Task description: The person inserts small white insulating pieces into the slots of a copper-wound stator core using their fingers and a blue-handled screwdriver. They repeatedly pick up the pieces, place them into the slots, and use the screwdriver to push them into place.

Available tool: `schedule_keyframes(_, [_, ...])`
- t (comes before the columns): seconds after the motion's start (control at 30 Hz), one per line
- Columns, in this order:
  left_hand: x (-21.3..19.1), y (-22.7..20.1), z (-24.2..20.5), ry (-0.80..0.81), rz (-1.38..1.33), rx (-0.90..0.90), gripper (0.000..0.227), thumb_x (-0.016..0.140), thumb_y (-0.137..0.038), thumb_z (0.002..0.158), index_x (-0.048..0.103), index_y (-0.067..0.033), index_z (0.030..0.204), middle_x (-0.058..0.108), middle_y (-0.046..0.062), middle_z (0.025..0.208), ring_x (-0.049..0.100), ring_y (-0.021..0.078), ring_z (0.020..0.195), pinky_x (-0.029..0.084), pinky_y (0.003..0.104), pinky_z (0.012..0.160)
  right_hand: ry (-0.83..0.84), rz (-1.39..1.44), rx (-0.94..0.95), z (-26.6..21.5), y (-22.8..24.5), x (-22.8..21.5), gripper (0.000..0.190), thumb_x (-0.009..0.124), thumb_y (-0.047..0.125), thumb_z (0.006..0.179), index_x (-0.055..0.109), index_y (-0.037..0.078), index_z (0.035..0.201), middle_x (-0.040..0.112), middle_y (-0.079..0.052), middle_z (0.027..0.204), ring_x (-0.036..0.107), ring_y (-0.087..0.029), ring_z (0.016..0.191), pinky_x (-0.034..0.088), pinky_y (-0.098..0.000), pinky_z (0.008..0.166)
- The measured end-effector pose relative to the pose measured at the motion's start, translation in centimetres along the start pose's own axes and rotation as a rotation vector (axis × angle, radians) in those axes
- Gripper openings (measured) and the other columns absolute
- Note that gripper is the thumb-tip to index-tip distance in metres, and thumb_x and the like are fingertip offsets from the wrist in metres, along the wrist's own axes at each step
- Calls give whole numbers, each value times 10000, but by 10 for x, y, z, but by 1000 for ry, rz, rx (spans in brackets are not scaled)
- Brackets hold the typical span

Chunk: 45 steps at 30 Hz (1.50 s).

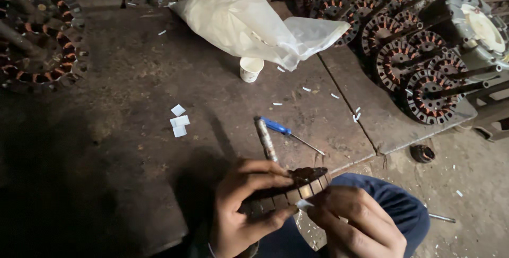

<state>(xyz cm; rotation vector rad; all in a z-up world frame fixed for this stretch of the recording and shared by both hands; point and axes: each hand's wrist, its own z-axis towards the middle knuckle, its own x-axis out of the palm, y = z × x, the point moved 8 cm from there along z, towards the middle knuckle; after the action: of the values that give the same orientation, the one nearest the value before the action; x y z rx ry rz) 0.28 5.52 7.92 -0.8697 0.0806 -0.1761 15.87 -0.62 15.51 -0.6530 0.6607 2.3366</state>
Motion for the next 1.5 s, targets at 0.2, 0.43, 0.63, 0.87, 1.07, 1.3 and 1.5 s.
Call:
schedule_keyframes(0.2, [3, 5, -4, 33, -33, -12, 357, 852, -233, 878, 731, -54, 1162, 765, 71, 1205, 752, 243, 1185, 559, 386, 1081, 126, 111, -83, 5, -4, 0, 261, 737, 96, 711, 692, -51, 921, 682, -150, 854, 734, -294, 823, 607, -372, 771])
schedule_keyframes(0.43, [7, 8, -4, 98, -12, -13, 397, 816, -207, 881, 699, -51, 1226, 740, 92, 1248, 737, 255, 1185, 561, 388, 1068, -8, 67, 13, -9, -8, -1, 174, 692, -27, 752, 699, -25, 925, 686, -134, 855, 739, -258, 827, 614, -357, 782])
schedule_keyframes(0.63, [10, 4, -2, 40, 23, 23, 387, 871, -216, 883, 702, -72, 1200, 758, 56, 1212, 751, 224, 1158, 577, 375, 1026, -175, 150, 336, -27, -23, 1, 209, 783, -89, 724, 629, 27, 805, 701, -112, 835, 730, -206, 784, 590, -314, 774])
schedule_keyframes(0.87, [11, 4, 2, 82, 32, 26, 418, 841, -138, 817, 694, -51, 1198, 743, 75, 1213, 726, 229, 1143, 541, 373, 1020, -141, -99, 209, -11, -3, 3, 181, 699, -96, 679, 669, -9, 835, 676, -152, 815, 716, -237, 760, 578, -326, 736])
schedule_keyframes(1.07, [10, 1, 3, 52, 49, 32, 422, 854, -126, 799, 701, -75, 1190, 757, 53, 1220, 739, 203, 1134, 542, 352, 996, 3, -166, -4, 10, 6, 5, 244, 697, 25, 587, 694, -19, 827, 658, -154, 782, 720, -282, 760, 601, -369, 726])
schedule_keyframes(1.3, [19, -3, 2, 25, 76, 49, 414, 858, -132, 794, 703, -96, 1176, 767, 32, 1206, 747, 180, 1091, 537, 328, 962, 277, -438, -166, 14, 17, 4, 263, 678, 78, 560, 725, 29, 814, 687, -133, 808, 727, -289, 805, 583, -378, 748])
schedule_keyframes(1.5, [23, -5, 3, 36, 104, 90, 441, 856, -147, 786, 689, -86, 1189, 759, 52, 1196, 736, 207, 1071, 543, 337, 937, 157, -387, -107, 16, 14, 6, 380, 675, 146, 520, 713, 9, 873, 657, -128, 835, 721, -281, 841, 604, -368, 784])
